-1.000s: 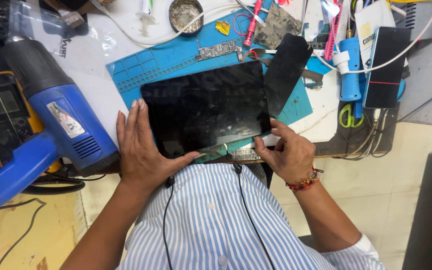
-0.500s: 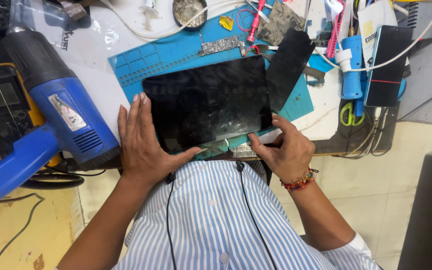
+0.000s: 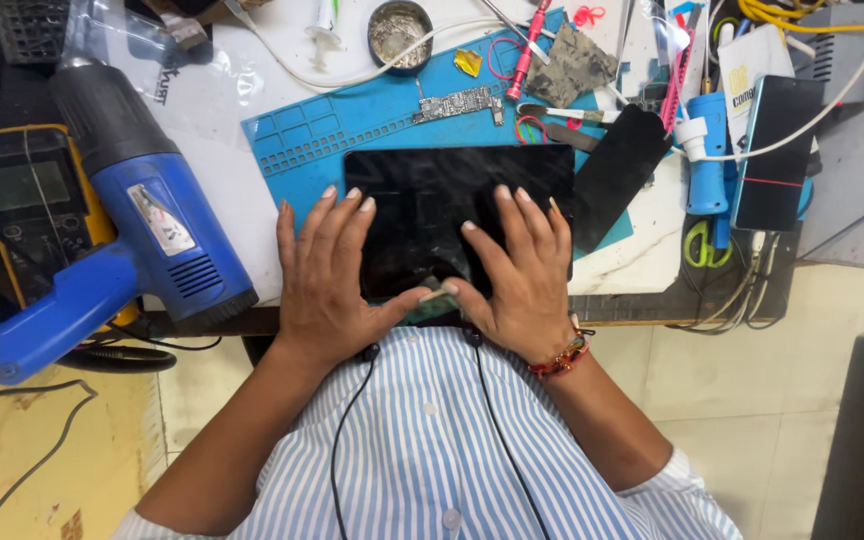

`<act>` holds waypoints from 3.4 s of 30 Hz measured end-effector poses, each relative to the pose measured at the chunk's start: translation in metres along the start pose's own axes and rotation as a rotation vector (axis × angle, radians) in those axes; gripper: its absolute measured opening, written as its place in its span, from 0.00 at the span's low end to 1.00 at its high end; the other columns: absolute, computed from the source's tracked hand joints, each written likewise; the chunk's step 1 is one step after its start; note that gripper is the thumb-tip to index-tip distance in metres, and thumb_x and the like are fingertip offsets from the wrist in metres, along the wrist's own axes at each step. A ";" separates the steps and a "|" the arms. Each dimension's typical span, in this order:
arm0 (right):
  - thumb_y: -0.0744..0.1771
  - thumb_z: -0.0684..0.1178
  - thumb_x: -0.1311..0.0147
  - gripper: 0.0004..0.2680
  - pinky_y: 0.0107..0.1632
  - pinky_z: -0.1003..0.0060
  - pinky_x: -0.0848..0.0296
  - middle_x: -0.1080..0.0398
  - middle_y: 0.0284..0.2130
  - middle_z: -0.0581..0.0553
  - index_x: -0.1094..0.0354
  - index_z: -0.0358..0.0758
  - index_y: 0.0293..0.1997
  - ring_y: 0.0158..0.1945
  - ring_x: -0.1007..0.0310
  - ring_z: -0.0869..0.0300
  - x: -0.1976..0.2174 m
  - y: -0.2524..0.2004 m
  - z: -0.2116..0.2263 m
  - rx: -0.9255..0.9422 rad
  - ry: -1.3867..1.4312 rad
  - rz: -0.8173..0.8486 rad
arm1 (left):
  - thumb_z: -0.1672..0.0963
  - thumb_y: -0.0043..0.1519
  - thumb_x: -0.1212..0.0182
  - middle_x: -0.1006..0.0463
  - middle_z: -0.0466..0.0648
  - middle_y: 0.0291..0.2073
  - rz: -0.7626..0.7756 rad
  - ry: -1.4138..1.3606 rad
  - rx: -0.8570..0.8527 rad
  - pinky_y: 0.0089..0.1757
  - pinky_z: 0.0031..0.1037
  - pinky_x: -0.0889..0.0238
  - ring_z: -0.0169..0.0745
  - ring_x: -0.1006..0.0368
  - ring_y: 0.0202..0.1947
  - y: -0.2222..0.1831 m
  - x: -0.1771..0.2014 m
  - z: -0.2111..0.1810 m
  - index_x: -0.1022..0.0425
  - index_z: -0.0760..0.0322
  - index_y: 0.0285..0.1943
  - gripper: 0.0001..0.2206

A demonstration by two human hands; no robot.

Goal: The person uses a heat gun to warm the edges of a tablet, then uses a metal prying tool to separate the screen from the frame. They repeatedly heat and pry along the edges, flip the tablet, and continue prying until the screen is partially detached.

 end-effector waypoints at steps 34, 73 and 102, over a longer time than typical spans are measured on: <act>0.66 0.62 0.39 0.19 0.73 0.37 0.50 0.35 0.64 0.40 0.29 0.40 0.57 0.70 0.39 0.46 -0.001 -0.031 0.000 0.126 0.075 0.095 | 0.46 0.62 0.34 0.37 0.59 0.68 0.092 0.047 -0.070 0.68 0.60 0.64 0.59 0.45 0.72 0.004 -0.001 -0.014 0.33 0.68 0.68 0.30; 0.66 0.52 0.34 0.18 0.59 0.53 0.39 0.27 0.52 0.38 0.32 0.33 0.57 0.52 0.29 0.48 0.027 -0.066 -0.030 -0.323 -0.051 -0.273 | 0.58 0.63 0.39 0.29 0.61 0.62 -0.263 0.217 0.015 0.60 0.43 0.42 0.57 0.33 0.63 -0.057 0.134 0.031 0.33 0.73 0.64 0.21; 0.64 0.57 0.33 0.24 0.65 0.41 0.35 0.35 0.58 0.32 0.42 0.34 0.60 0.62 0.32 0.39 0.051 0.001 0.054 0.435 0.408 -0.260 | 0.54 0.41 0.29 0.18 0.45 0.37 0.260 0.455 0.308 0.35 0.35 0.29 0.48 0.22 0.30 -0.015 0.151 -0.037 0.18 0.53 0.46 0.21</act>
Point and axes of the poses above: each hand's wrist, its own y-axis towards the middle knuckle, its own x-axis out of the back of the hand, z = x × y, the point moved 6 cm from there along y, towards the middle knuckle
